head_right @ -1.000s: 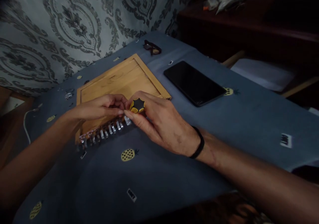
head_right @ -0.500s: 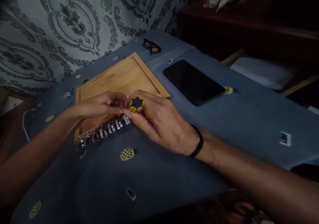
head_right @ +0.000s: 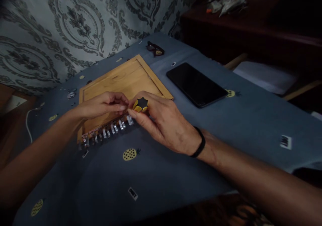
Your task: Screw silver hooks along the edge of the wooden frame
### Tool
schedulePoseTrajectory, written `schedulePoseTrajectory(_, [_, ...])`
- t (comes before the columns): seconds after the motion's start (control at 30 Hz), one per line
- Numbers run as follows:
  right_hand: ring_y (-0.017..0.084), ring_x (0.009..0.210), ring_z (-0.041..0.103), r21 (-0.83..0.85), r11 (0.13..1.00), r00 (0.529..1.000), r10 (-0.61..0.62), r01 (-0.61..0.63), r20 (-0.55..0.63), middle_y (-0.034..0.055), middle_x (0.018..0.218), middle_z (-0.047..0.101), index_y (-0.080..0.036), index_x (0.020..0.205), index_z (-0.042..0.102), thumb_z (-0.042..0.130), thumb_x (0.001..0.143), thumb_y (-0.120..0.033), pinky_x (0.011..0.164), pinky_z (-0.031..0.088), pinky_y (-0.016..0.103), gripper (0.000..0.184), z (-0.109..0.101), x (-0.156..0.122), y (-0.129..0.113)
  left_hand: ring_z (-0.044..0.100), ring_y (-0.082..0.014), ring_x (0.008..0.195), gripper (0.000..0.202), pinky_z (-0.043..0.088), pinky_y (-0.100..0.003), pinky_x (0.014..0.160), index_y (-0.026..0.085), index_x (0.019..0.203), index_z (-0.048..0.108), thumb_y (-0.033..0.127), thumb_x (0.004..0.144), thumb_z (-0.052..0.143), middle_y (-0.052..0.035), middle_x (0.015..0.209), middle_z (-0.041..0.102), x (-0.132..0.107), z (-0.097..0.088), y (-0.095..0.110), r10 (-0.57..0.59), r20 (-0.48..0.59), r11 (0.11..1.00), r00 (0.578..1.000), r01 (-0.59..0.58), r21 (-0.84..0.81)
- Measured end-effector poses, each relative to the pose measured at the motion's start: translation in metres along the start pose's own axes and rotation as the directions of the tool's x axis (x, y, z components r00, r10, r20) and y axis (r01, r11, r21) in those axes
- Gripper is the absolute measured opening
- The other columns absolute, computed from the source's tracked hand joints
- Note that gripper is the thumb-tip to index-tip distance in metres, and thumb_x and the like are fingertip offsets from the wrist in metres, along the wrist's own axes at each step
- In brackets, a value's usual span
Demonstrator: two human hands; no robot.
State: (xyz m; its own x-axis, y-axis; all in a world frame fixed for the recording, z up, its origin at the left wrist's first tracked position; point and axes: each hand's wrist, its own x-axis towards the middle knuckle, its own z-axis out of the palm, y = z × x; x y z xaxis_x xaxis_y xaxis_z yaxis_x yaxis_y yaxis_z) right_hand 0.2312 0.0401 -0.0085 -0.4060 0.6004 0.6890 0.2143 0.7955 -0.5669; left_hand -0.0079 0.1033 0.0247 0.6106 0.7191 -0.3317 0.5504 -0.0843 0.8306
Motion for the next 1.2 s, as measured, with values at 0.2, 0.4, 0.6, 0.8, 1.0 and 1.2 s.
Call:
schedulePoseTrajectory(0.2, [0.016,0.083,0.071,-0.017,1.0,1.0,-0.012,0.012,0.012,0.0066,0.098,0.072,-0.021,0.093,0.059,0.049,0.107,-0.028,0.081,0.058,0.031,0.02,0.0,-0.001,0.002,0.062,-0.0169,0.078,0.023,0.049,-0.029,0.072,0.017,0.093,0.065,0.04,0.089,0.064,-0.0019,0.082,0.065,-0.021,0.007,-0.002,0.06,-0.221,0.99,0.973,-0.03,0.137])
schedulePoseTrajectory(0.4, [0.017,0.085,0.071,-0.02,1.0,1.0,-0.01,0.011,0.018,0.0076,0.1,0.072,-0.021,0.088,0.059,0.05,0.107,-0.027,0.079,0.058,0.031,0.022,0.0,-0.002,0.002,0.064,-0.0186,0.08,0.031,0.048,-0.03,0.069,0.018,0.105,0.064,0.047,0.096,0.059,-0.0039,0.094,0.069,-0.05,0.036,0.005,0.025,-0.369,0.972,0.929,0.063,0.225])
schedulePoseTrajectory(0.6, [0.015,0.086,0.072,-0.043,0.996,0.997,-0.078,0.08,0.027,0.0102,0.1,0.073,-0.02,0.097,0.061,0.052,0.105,-0.019,0.076,0.056,0.027,0.012,-0.002,-0.002,0.003,0.059,-0.0292,0.107,0.03,0.044,-0.043,0.091,0.021,0.106,0.069,0.045,0.089,0.078,-0.0054,0.104,0.069,-0.056,0.071,0.011,0.184,-0.479,0.789,0.858,0.161,0.593])
schedulePoseTrajectory(0.8, [0.018,0.096,0.074,-0.028,0.999,0.999,-0.038,0.039,0.011,0.0085,0.103,0.072,-0.02,0.097,0.059,0.05,0.106,-0.022,0.085,0.059,0.032,0.013,0.001,-0.004,0.003,0.057,-0.0329,0.114,0.035,0.044,-0.05,0.098,0.02,0.109,0.072,0.045,0.085,0.082,-0.007,0.11,0.068,-0.047,0.086,0.015,0.164,-0.525,0.694,0.835,0.281,0.663])
schedulePoseTrajectory(1.0, [0.018,0.096,0.074,-0.016,1.0,1.0,-0.025,0.025,0.009,0.0088,0.104,0.071,-0.019,0.101,0.059,0.05,0.106,-0.023,0.083,0.059,0.033,0.011,0.002,-0.005,0.005,0.058,-0.0329,0.114,0.039,0.045,-0.049,0.098,0.019,0.107,0.073,0.05,0.085,0.082,-0.0074,0.109,0.07,-0.043,0.088,0.011,0.178,-0.535,0.641,0.826,0.315,0.7])
schedulePoseTrajectory(1.2, [0.017,0.094,0.073,-0.02,0.999,0.999,-0.036,0.037,0.021,0.0096,0.104,0.071,-0.019,0.102,0.059,0.049,0.107,-0.022,0.082,0.058,0.033,0.011,0.001,-0.004,0.004,0.058,-0.0328,0.114,0.04,0.044,-0.05,0.098,0.018,0.107,0.074,0.052,0.086,0.08,-0.0075,0.11,0.071,-0.041,0.091,0.011,0.177,-0.538,0.645,0.824,0.316,0.696])
